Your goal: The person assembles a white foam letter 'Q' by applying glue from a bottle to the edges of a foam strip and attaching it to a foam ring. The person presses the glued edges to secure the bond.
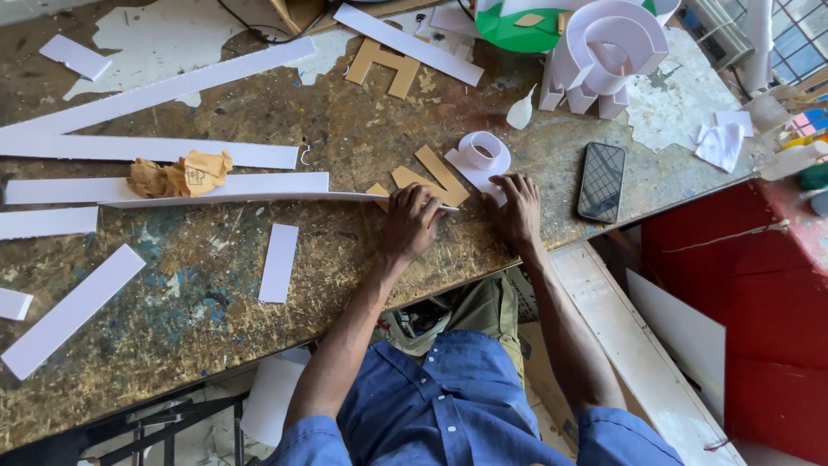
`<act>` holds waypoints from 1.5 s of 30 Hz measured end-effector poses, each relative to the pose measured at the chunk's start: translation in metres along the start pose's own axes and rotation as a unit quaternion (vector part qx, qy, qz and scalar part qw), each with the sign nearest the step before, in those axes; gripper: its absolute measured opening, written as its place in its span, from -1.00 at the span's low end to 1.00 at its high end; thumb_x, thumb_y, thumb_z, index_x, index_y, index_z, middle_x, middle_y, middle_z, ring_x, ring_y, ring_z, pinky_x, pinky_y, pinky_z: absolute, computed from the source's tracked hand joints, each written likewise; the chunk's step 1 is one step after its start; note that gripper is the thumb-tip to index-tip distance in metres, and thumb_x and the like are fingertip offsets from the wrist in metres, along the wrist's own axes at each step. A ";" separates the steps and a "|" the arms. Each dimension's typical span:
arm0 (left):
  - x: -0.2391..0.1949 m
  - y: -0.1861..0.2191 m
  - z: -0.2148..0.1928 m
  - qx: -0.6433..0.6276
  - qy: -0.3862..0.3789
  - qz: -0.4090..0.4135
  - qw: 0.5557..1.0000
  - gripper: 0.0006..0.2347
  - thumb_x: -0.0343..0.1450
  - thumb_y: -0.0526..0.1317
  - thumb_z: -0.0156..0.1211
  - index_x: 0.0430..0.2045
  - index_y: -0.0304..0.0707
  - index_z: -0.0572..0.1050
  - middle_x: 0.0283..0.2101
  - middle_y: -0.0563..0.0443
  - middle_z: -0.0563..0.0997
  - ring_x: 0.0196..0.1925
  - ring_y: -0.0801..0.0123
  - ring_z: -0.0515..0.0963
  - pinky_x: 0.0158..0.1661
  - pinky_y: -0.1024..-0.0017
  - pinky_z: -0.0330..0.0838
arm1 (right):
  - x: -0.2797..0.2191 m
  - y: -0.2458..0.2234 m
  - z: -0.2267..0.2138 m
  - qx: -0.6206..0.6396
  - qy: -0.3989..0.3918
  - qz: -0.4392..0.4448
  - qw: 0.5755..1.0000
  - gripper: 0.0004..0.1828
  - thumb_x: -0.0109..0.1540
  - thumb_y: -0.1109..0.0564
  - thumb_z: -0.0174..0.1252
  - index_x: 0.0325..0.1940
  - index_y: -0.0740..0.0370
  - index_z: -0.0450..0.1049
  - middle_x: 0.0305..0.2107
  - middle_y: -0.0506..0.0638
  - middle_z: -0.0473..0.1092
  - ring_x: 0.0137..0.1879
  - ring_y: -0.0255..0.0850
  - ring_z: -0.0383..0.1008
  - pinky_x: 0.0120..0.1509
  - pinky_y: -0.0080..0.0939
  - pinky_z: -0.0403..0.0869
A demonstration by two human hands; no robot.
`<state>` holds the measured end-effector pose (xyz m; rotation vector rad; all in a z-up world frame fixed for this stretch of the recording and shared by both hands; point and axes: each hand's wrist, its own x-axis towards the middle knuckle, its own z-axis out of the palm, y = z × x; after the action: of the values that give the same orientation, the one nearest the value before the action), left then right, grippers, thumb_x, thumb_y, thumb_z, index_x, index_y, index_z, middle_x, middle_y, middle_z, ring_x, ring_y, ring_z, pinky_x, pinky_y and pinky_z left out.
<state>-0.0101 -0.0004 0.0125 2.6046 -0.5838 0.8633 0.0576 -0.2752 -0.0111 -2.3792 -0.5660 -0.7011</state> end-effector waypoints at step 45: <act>0.058 -0.076 0.040 0.061 0.094 -0.163 0.980 -0.77 0.47 -0.30 0.49 -0.10 -0.11 0.52 -0.11 0.07 0.48 0.23 0.11 0.56 0.22 0.05 0.36 | 0.111 -0.036 0.133 0.097 -0.047 0.044 0.993 -0.56 0.22 -0.09 0.50 0.18 -0.13 0.64 -0.06 0.04 0.48 0.13 0.16 0.52 0.24 0.22 0.43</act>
<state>0.0886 0.0314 0.0044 2.5830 -0.0496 1.0424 0.1694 -0.1388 -0.0215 -2.2495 -0.5385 -0.4743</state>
